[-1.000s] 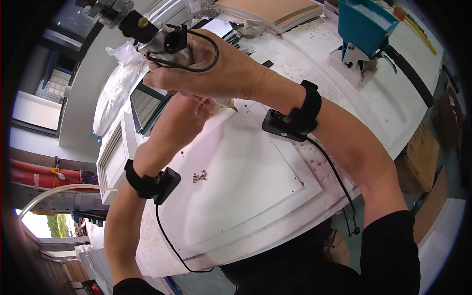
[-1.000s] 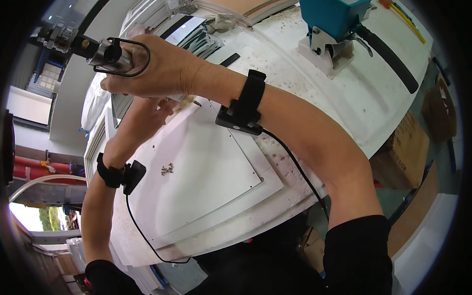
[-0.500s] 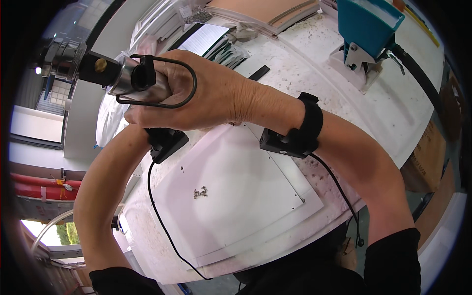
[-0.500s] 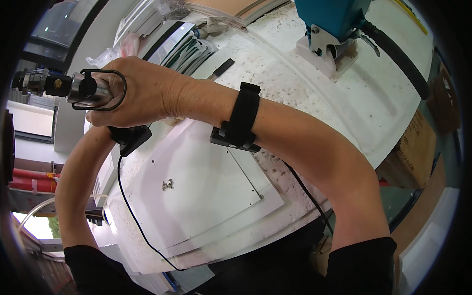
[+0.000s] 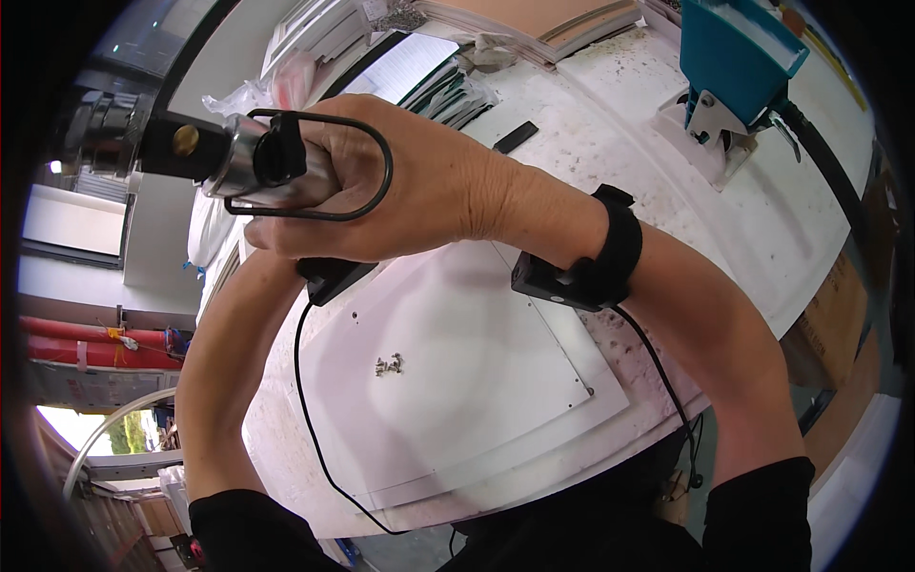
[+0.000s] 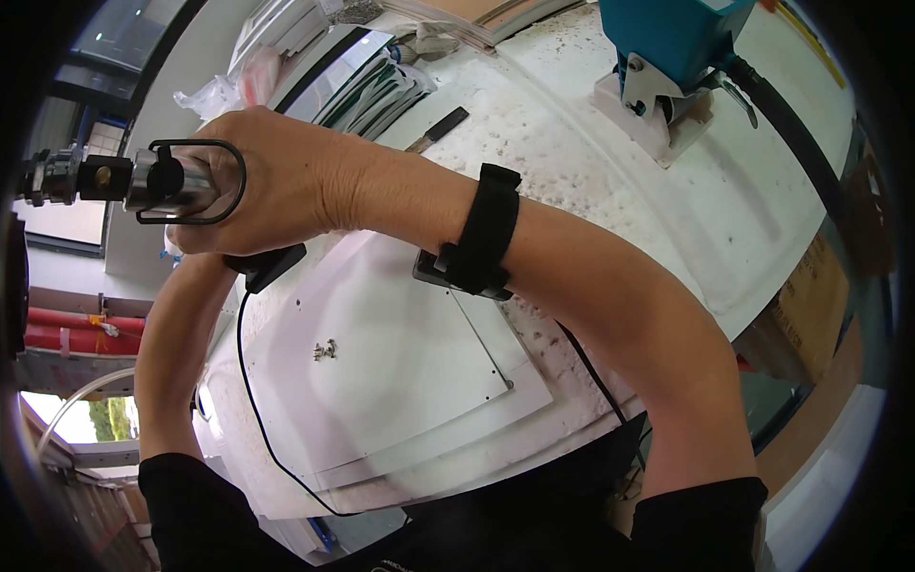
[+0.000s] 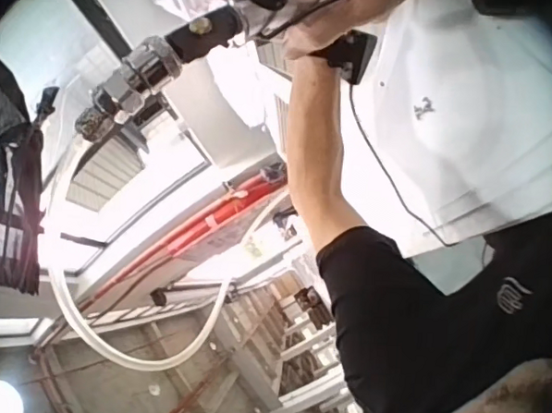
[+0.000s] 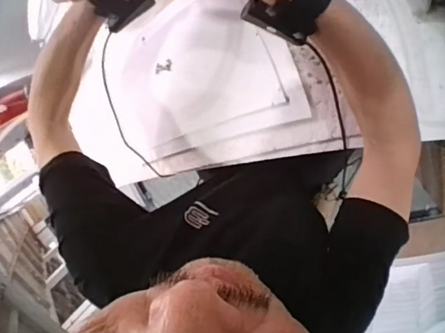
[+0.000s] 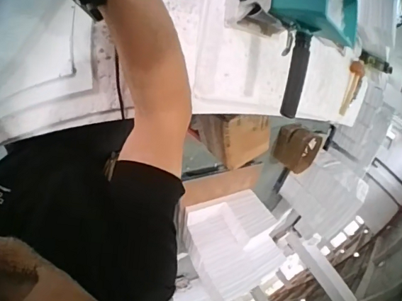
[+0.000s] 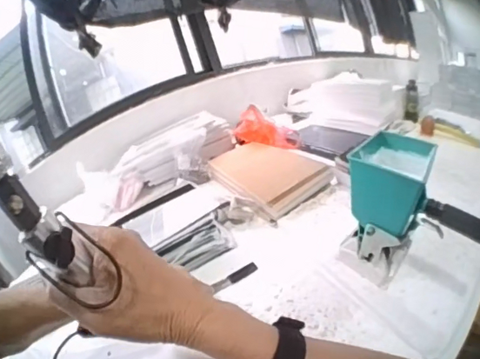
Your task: The person assembles window components on a workbench. They place a black panel into a white frame, add a white board, and then use a pneumatic screwdriver to fasten screws into the board. The person handles the frame, panel, board, and screws throughout the process.
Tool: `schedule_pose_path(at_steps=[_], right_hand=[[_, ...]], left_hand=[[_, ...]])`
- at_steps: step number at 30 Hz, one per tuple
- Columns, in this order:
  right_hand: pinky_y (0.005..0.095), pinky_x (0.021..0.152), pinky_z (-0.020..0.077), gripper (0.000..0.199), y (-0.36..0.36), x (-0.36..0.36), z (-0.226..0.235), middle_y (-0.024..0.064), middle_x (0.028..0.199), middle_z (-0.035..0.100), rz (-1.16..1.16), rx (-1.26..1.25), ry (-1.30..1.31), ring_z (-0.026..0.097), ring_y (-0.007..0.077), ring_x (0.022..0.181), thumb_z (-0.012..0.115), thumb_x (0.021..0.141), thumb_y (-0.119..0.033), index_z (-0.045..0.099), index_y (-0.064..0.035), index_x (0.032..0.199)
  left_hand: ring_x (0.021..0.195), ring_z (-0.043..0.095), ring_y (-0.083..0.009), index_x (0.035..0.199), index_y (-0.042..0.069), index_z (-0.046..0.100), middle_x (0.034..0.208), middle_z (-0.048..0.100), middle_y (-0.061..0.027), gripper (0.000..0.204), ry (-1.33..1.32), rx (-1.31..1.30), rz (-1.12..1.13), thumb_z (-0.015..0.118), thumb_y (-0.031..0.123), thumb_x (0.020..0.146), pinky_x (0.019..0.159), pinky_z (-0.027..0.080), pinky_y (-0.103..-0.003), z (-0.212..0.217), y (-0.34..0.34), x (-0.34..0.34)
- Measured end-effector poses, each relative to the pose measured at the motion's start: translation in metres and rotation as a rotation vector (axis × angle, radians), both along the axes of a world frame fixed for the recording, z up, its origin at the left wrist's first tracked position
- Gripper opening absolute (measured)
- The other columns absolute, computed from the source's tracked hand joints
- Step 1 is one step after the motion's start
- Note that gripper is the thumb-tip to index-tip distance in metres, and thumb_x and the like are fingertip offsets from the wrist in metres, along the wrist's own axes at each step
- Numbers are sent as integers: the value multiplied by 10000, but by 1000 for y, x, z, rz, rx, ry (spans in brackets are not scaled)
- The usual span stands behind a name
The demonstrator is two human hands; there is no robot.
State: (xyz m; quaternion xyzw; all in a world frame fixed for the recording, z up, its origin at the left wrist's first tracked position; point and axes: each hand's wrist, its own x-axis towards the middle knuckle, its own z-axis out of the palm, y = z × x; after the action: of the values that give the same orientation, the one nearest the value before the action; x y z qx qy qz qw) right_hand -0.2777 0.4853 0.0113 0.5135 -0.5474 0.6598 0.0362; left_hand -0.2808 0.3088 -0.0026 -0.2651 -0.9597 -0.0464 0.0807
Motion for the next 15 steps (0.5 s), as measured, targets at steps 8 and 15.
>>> schedule_pose_path(at_steps=[8, 15], right_hand=[[331, 760, 520, 349, -3, -1, -1, 59, 796, 666, -5, -22, -3, 622, 186, 745, 810, 843, -363, 692, -62, 975], [307, 581, 461, 324, -12, -7, -2, 33, 704, 566, -23, -71, 136, 517, 121, 573, 721, 934, -372, 629, -61, 924]], left_hand=[[1140, 652, -311, 1203, 68, 684, 1230, 689, -112, 333, -58, -169, -66, 765, 206, 911, 958, 520, -454, 30, 5, 81], [1489, 381, -369, 1552, 41, 411, 1604, 419, -181, 1023, -366, -175, 42, 768, 595, 769, 1206, 375, -458, -3, 20, 147]])
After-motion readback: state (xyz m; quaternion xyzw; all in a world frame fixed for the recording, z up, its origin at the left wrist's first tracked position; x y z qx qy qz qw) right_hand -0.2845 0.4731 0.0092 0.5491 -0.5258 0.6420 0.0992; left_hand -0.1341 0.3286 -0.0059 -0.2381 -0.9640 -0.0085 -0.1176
